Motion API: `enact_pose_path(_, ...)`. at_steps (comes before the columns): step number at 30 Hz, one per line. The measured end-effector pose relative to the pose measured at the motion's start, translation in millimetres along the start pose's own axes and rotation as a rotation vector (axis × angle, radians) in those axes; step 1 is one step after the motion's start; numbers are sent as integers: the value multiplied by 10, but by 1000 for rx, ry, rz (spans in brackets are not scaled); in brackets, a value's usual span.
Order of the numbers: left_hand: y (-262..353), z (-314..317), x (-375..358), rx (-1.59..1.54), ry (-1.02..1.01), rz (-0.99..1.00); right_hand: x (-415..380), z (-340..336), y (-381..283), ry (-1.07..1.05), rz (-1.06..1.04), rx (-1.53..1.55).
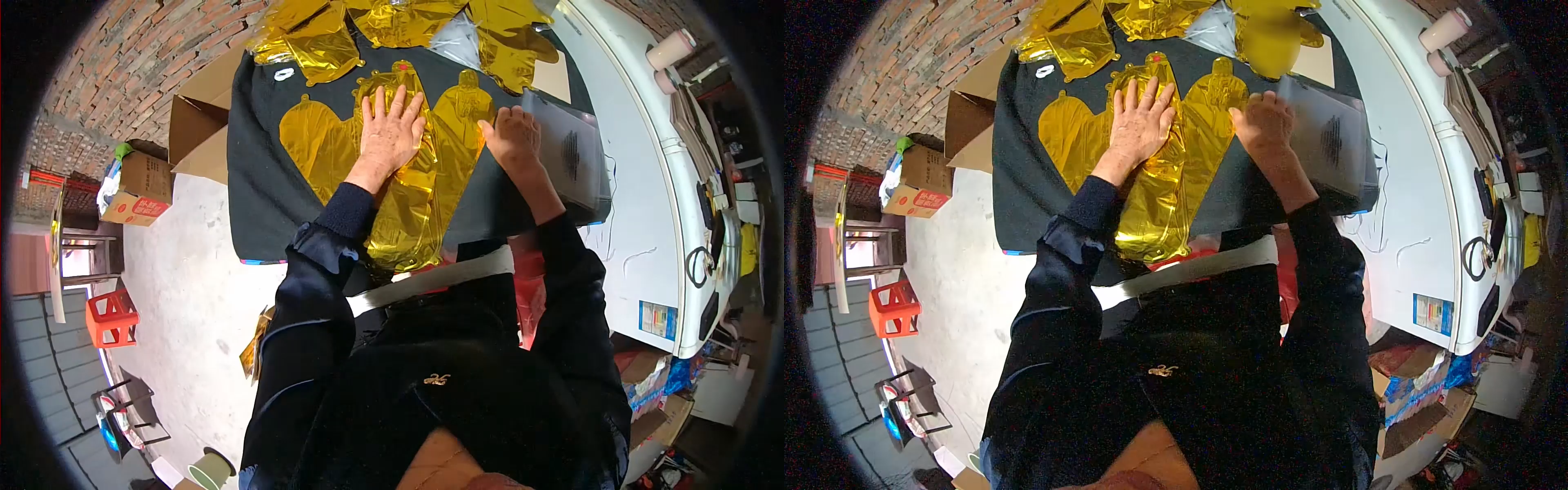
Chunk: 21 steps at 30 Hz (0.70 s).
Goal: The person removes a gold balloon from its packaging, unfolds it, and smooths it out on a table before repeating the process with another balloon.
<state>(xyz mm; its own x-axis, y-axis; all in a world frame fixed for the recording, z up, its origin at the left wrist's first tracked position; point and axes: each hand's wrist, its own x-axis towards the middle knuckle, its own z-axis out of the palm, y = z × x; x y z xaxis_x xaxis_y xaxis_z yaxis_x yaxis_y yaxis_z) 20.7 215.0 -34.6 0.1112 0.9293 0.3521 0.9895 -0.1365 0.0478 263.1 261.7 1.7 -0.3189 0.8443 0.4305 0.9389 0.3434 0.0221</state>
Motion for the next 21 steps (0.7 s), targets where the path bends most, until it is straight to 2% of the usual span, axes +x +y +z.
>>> enact_pose_path(4, 5, -16, -4, -4, -6, -9, 136, 213, 28, -119, 58, 61)
enact_pose_path(7, 18, -23, 3, 14, -17, -11, 286, 216, 34, -286, 115, 145)
enact_pose_path(10, 10, 25, 1, -10, 4, -14, 324, 235, 7, -54, 29, 135)
enact_pose_path(13, 1, 59, -9, -38, 24, -14, 462, -208, -273, -20, -150, 315)
enact_pose_path(14, -2, 54, -15, -46, 46, -5, 514, -323, -388, -134, -108, 528)
enact_pose_path(17, 8, -28, -19, 197, -48, 7, 479, -709, -777, -583, 388, 1531)
enact_pose_path(18, -2, -68, -25, 164, -97, 9, 436, -705, -813, -541, 330, 1609)
enact_pose_path(21, -11, -143, -73, 40, -148, 32, 288, 29, -574, -94, 150, 1273)
